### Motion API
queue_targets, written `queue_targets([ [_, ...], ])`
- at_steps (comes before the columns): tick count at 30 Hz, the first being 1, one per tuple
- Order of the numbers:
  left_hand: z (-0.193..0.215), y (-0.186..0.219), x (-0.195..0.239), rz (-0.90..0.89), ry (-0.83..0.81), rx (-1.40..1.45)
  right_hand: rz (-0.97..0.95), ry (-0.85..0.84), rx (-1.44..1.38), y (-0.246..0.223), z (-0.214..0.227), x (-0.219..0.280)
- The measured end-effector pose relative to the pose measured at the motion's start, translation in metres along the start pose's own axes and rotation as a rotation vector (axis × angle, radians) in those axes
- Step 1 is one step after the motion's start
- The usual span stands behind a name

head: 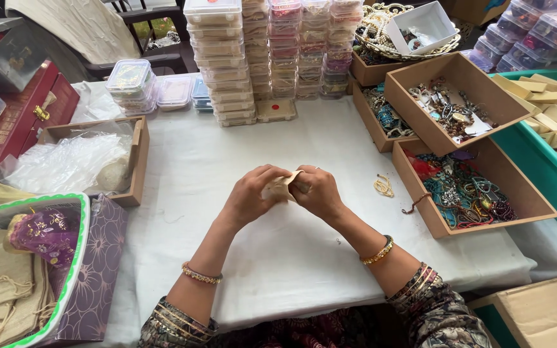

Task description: The person picks up a red tassel necklace from a box, places it into a small plastic bag, and then puts the bag into a beige cloth pouch. They then place the pouch into a small plastic container and stack it. The person repeats the process with a gold-colored necklace, placing it into a plastic bag and then into a cloth pouch.

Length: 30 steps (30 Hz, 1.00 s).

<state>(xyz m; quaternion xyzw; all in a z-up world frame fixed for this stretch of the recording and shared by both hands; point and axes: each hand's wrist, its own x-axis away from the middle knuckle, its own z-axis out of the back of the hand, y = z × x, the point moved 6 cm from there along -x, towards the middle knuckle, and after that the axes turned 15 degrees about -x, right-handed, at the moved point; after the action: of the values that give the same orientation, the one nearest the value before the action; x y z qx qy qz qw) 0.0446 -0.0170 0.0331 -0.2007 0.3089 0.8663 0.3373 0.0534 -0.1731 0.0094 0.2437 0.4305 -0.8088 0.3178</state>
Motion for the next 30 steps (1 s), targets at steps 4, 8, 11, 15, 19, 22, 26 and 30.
queue_targets([
  [4,-0.009,-0.023,0.007,0.105,0.122,0.002,0.089,-0.109,0.010,-0.009,-0.005,-0.001],
  [8,-0.007,-0.021,0.006,0.146,0.127,0.026,0.112,-0.191,0.020,-0.010,-0.008,-0.002],
  [11,-0.006,-0.020,0.006,0.114,0.158,0.089,0.091,-0.172,-0.003,-0.001,-0.008,0.001],
  [15,-0.002,-0.035,0.007,0.249,0.270,0.318,0.088,0.043,-0.210,0.001,0.011,0.002],
  [19,-0.016,-0.062,0.011,0.388,0.298,0.684,0.141,0.103,-0.266,-0.023,0.023,-0.009],
  [22,-0.028,-0.069,0.012,0.367,0.264,0.772,0.095,0.062,-0.224,0.001,0.014,-0.008],
  [26,-0.042,-0.081,0.014,0.364,0.234,0.895,0.049,0.102,-0.218,-0.004,0.025,-0.015],
  [30,-0.033,-0.072,0.009,0.295,0.188,0.917,0.071,0.111,-0.214,-0.025,0.037,-0.028],
])
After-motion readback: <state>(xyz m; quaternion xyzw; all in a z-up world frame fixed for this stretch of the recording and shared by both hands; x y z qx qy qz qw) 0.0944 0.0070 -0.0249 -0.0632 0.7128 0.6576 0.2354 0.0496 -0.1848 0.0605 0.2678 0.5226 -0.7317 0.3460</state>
